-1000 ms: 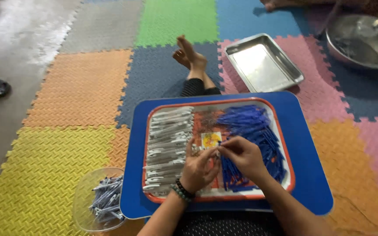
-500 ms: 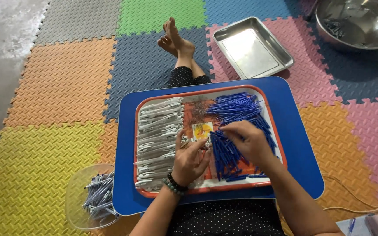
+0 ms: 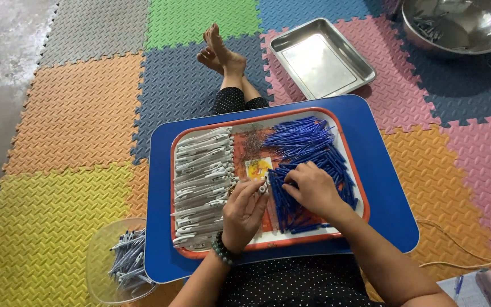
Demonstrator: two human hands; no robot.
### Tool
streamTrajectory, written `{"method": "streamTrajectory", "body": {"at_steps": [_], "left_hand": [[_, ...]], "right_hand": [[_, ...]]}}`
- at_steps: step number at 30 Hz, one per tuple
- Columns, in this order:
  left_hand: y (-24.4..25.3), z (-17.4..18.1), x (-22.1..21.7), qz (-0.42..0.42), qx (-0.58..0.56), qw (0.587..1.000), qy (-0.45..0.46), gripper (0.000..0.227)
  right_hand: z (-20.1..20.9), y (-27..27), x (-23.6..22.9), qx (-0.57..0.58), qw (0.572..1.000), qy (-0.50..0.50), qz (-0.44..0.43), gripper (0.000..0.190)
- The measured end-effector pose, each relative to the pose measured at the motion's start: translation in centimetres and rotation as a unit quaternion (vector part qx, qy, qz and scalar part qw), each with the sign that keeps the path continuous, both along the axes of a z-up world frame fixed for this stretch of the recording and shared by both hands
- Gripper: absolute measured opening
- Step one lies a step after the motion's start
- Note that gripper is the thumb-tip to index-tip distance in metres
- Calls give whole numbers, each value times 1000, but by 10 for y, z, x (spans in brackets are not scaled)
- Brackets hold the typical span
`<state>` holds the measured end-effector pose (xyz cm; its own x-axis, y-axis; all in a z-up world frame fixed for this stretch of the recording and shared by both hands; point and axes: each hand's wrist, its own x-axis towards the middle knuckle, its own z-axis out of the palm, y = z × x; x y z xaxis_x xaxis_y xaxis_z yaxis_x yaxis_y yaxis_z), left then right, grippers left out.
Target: Assembling pens by manually inserting blue ink refills into white pen barrels.
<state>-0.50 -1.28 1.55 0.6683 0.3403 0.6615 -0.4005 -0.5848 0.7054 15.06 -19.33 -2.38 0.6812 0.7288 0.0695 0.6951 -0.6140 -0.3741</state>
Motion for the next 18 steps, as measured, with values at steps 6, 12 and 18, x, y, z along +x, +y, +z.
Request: {"method": "streamTrajectory", "body": {"at_steps": [6,12,18], "left_hand": [[-21,-18,-20,-106,-163,974,117,33],[-31,-29,-24,-81,-84,980,163,51],[-39,-22,-26,-101,-78,981,144,42]], "right_hand": [[74,-7,-12,206,889,401,-80,34],[91,-11,-21,344,828,444,-17,60],[80,-12,-28,417,818,396,31,52]]}}
